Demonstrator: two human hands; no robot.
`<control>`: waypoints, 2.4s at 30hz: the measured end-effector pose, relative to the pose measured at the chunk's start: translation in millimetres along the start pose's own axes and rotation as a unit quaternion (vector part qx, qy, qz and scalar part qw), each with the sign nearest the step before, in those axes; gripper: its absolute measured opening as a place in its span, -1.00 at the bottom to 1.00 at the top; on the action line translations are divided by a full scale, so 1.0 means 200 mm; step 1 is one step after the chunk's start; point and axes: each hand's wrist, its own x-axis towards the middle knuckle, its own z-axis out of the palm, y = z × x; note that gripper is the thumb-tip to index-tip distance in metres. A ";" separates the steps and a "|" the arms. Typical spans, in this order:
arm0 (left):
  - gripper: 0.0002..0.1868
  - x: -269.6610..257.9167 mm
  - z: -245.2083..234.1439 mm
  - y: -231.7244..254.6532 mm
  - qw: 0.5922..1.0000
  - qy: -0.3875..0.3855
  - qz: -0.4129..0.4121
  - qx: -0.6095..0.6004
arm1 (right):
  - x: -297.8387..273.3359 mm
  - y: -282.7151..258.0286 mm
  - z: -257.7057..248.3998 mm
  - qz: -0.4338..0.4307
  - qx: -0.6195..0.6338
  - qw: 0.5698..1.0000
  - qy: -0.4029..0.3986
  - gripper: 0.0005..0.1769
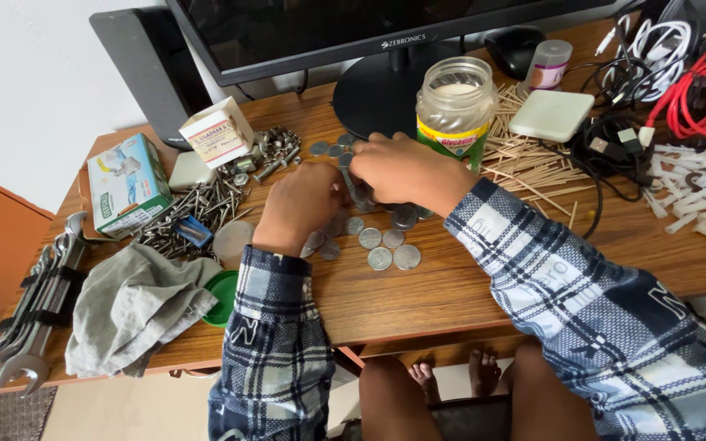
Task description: The person sorts a pile of coins on a wooden desk, picking them up and placing them into a clear plastic jar. The person also briefly handles a small wooden block before continuing to transfer coins into the jar.
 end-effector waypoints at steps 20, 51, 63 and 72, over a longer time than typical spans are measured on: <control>-0.82 0.10 0.07 -0.14 0.981 -0.048 0.072 -0.172 | 0.07 0.01 0.11 -0.088 -0.027 0.991 0.102 -0.74; -0.74 -0.03 -0.13 -0.10 0.984 0.013 -0.159 0.074 | -0.38 0.32 -0.43 0.099 0.143 0.925 0.338 -0.79; -0.62 -0.07 -0.16 -0.09 0.986 -0.048 -0.145 0.068 | -0.43 0.49 -0.41 0.065 0.351 0.874 0.330 -0.82; -0.71 -0.06 -0.13 -0.09 0.986 -0.032 -0.161 0.039 | -0.40 0.51 -0.35 0.088 0.373 0.856 0.346 -0.85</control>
